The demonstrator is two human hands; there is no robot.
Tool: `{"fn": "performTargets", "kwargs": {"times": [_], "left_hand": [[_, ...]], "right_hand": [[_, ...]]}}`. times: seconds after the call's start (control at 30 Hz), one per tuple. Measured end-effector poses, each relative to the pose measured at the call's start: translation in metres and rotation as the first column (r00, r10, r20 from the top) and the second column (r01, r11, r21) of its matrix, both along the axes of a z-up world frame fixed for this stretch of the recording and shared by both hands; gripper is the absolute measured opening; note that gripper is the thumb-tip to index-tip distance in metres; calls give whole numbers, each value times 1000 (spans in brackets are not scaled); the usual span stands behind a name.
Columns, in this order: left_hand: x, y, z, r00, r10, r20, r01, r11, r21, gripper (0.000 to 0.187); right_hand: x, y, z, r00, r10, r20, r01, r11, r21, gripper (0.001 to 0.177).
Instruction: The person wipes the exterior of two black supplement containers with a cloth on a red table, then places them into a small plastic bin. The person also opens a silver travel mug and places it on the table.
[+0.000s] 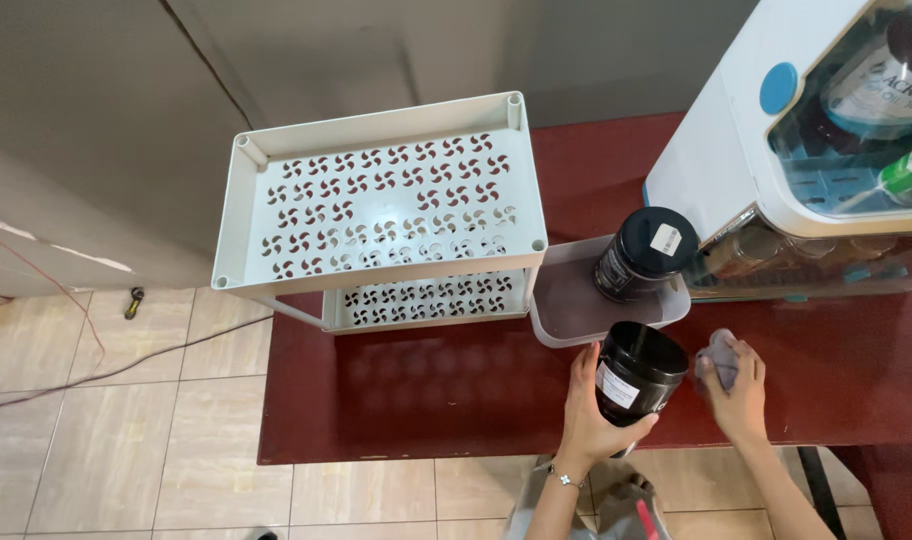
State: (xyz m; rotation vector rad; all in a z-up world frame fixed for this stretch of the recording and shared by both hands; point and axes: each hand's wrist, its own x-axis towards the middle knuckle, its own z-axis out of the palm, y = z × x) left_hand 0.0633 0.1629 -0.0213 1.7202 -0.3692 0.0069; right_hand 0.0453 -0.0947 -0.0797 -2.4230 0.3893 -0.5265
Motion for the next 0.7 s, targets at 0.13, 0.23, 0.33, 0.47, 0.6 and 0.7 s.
{"fn": "performTargets", "kwargs": {"times": [0.13,0.23,0.33,0.47,0.6,0.7], "left_hand": [[-1,-8,-21,969,34,246,-58,994,90,122],[3,-11,-37,946,21,322,-55,994,97,120],[3,-12,-43,964,8,267,-26,998,63,115],[8,-14,-39,975,-21,222,-19,984,177,106],[11,-11,-30,990,39,133,-69,972,225,95],[7,-5,-26,976,113,188,-171,930,325,86]], "right_hand": [[2,9,22,930,-108,-350,57,986,-154,52],[9,31,68,990,133,-36,-121,963,239,54],[18,65,116,949,316,-18,-310,940,145,68],[31,118,150,940,337,-54,-341,914,-219,87],[30,142,160,964,265,-36,-264,918,-296,82],[25,148,157,940,339,41,-309,897,-316,74]]}}
